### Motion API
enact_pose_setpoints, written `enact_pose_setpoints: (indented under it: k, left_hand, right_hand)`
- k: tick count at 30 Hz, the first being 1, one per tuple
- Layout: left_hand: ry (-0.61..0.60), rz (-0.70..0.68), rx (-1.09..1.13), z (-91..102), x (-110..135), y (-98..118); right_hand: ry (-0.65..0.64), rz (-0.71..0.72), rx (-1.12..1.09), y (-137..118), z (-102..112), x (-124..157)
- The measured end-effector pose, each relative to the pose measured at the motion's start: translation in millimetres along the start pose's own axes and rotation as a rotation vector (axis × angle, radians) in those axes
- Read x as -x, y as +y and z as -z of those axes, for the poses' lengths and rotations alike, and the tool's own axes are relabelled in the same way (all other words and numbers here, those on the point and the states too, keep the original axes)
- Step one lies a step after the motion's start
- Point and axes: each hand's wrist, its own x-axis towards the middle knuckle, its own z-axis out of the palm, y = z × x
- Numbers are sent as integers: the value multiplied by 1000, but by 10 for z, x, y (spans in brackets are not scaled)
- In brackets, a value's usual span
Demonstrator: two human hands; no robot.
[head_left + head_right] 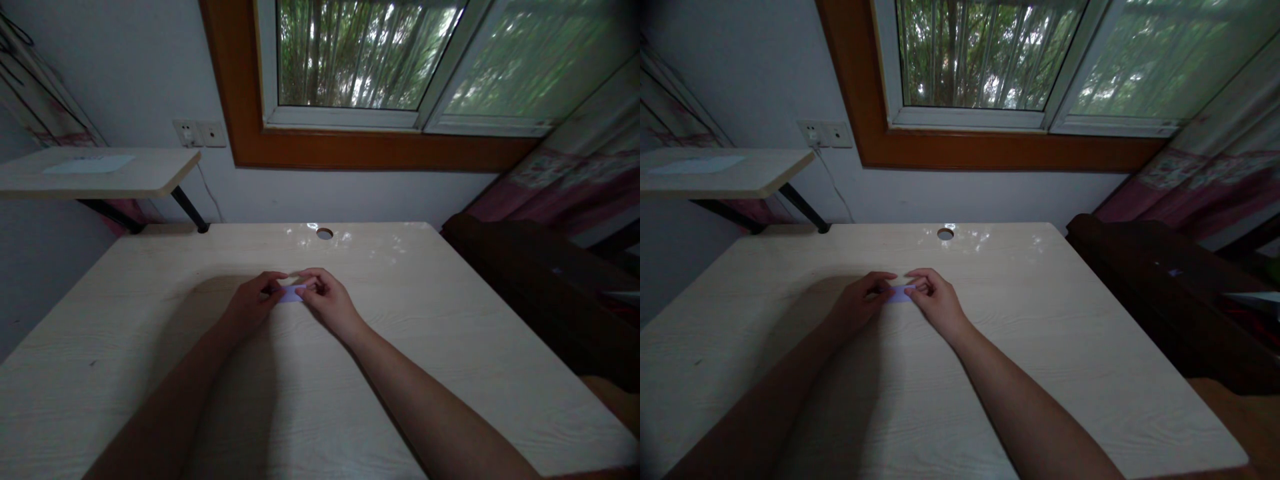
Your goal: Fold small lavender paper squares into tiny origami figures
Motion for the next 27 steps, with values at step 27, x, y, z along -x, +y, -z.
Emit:
enact_pose_setpoints:
  k: [27]
  left_hand:
    - [-38,53,133,-26,26,-45]
  right_hand:
    - [-5,42,77,-70,-13,37]
